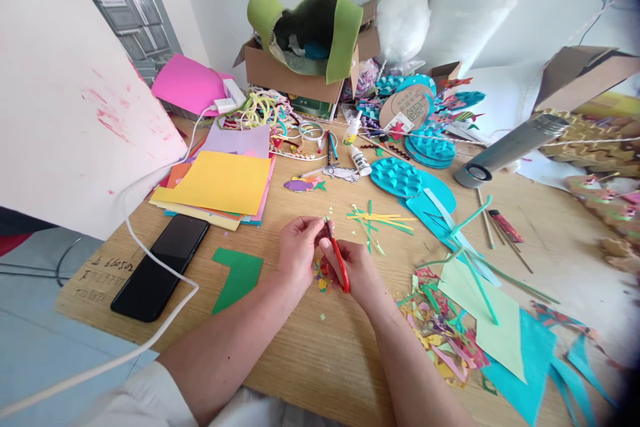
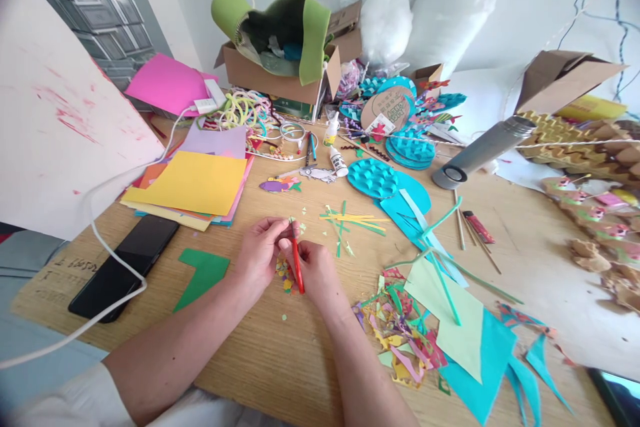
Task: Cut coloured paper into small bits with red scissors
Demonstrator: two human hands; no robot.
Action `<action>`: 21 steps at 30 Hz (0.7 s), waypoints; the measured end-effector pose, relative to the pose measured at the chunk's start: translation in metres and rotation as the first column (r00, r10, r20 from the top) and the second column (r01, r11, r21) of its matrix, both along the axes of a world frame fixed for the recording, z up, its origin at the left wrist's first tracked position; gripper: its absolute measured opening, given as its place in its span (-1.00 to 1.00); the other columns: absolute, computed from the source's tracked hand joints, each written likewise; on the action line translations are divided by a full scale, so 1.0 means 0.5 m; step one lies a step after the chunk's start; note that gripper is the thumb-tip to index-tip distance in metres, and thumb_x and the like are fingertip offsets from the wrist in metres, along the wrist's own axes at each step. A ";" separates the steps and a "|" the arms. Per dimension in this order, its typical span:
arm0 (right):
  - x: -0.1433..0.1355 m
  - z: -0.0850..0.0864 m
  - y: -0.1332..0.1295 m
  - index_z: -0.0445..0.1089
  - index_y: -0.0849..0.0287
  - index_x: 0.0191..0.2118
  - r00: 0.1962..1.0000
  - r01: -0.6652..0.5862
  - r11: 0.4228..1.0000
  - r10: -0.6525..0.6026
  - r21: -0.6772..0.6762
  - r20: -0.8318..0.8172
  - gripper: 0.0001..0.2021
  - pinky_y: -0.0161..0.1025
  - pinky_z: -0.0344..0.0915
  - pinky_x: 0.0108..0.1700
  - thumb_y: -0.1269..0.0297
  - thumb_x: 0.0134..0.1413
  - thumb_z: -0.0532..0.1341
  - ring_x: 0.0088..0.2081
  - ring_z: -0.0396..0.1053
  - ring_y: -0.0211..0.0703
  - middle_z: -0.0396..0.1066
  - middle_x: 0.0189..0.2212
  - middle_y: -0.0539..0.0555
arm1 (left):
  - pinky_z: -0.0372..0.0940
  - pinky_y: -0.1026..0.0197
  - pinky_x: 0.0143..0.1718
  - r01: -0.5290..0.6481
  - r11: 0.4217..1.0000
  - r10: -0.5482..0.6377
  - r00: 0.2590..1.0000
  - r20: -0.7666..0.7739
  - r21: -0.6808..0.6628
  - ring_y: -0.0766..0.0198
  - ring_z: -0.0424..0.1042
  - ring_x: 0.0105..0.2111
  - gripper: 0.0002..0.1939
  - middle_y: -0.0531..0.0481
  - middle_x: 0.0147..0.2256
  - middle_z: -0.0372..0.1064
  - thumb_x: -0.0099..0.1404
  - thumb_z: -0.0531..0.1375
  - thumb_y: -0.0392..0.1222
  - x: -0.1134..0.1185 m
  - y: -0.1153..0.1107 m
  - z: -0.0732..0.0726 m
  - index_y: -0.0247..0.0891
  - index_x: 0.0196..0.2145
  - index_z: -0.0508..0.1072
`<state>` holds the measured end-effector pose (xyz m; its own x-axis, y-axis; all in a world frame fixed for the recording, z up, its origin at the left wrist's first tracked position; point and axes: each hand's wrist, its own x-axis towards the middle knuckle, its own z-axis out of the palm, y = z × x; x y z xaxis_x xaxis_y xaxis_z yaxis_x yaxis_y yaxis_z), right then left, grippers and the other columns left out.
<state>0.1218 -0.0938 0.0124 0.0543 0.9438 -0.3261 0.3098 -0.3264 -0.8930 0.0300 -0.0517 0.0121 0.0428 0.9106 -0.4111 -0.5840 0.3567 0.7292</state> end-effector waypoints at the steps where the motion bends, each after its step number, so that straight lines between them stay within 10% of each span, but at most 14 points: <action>1: 0.000 0.000 0.000 0.26 0.22 -0.59 1.000 0.000 1.000 0.000 -0.003 -0.006 -0.41 -0.41 0.00 -0.74 -0.32 -0.08 0.12 -0.77 0.18 -0.31 0.25 -0.75 -0.01 | 0.25 0.25 -0.40 0.002 1.000 -0.002 1.000 0.003 0.001 0.28 0.42 -0.47 -0.87 -0.06 -0.52 0.45 -0.08 0.28 -0.27 0.000 0.000 0.000 -0.30 -0.58 0.37; 21: 0.000 -0.002 -0.001 0.26 0.21 -0.61 0.986 0.005 0.997 -0.019 0.079 0.168 -0.37 -0.37 -0.06 -0.69 -0.37 -0.07 0.05 -0.73 0.10 -0.30 0.20 -0.77 0.01 | 0.23 0.27 -0.44 0.017 1.000 -0.017 1.000 0.006 -0.015 0.24 0.44 -0.43 -0.84 -0.04 -0.52 0.43 -0.11 0.31 -0.24 0.000 0.000 0.000 -0.29 -0.58 0.37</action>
<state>0.1218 -0.0941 0.0114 0.1137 0.9650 -0.2363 0.4548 -0.2620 -0.8512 0.0300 -0.0519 0.0120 0.0609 0.9033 -0.4246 -0.5819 0.3778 0.7202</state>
